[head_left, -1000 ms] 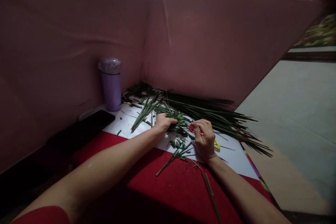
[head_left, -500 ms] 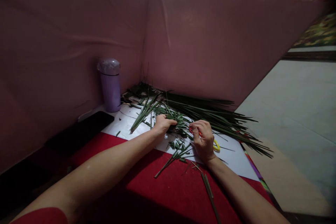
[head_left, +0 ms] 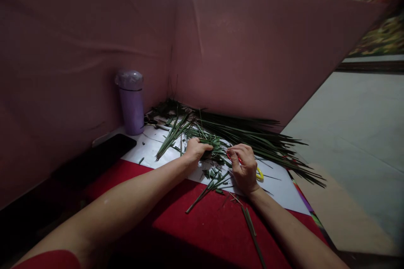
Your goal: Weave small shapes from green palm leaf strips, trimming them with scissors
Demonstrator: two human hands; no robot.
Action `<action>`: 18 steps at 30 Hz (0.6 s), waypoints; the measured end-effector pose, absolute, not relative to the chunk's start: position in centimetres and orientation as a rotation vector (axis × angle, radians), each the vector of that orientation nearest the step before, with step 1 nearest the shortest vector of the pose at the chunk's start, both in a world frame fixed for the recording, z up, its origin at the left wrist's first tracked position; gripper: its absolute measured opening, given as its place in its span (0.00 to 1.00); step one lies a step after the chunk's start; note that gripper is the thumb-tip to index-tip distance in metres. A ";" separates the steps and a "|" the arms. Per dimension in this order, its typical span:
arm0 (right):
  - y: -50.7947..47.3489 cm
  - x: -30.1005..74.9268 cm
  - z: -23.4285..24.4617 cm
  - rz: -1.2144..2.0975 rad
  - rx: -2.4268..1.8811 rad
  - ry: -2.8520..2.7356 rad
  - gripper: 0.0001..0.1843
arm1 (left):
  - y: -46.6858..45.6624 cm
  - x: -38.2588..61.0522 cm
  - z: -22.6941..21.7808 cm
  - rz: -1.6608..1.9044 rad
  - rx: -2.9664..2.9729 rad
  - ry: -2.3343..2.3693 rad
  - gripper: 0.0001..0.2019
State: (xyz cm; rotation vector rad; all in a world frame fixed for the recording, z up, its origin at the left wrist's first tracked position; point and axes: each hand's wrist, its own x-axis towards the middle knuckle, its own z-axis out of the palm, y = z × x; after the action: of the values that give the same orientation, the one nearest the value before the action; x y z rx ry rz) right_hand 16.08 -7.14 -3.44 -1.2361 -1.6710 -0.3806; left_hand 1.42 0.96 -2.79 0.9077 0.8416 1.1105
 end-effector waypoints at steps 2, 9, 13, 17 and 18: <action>-7.1 16.1 -3.4 -0.376 -1.238 -1.670 0.06 | 0.9 1.4 -2.8 1.103 0.945 0.843 0.09; -7.2 15.9 -3.4 -0.367 -1.228 -1.673 0.07 | 0.8 1.3 -2.5 1.091 0.978 0.858 0.08; -7.3 15.8 -3.3 -0.368 -1.223 -1.676 0.07 | 0.7 1.3 -2.4 1.088 0.974 0.857 0.08; -7.3 15.9 -3.3 -0.367 -1.226 -1.685 0.07 | 0.9 1.3 -2.6 1.097 0.975 0.858 0.09; -7.4 15.9 -3.3 -0.365 -1.227 -1.688 0.07 | 0.9 1.3 -2.6 1.099 0.975 0.859 0.09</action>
State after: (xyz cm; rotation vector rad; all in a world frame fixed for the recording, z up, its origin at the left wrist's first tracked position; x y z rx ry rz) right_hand 15.89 -7.37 -3.25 -1.2266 -1.6877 -0.3648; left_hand 1.29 0.93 -2.64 0.9746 0.8586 1.0987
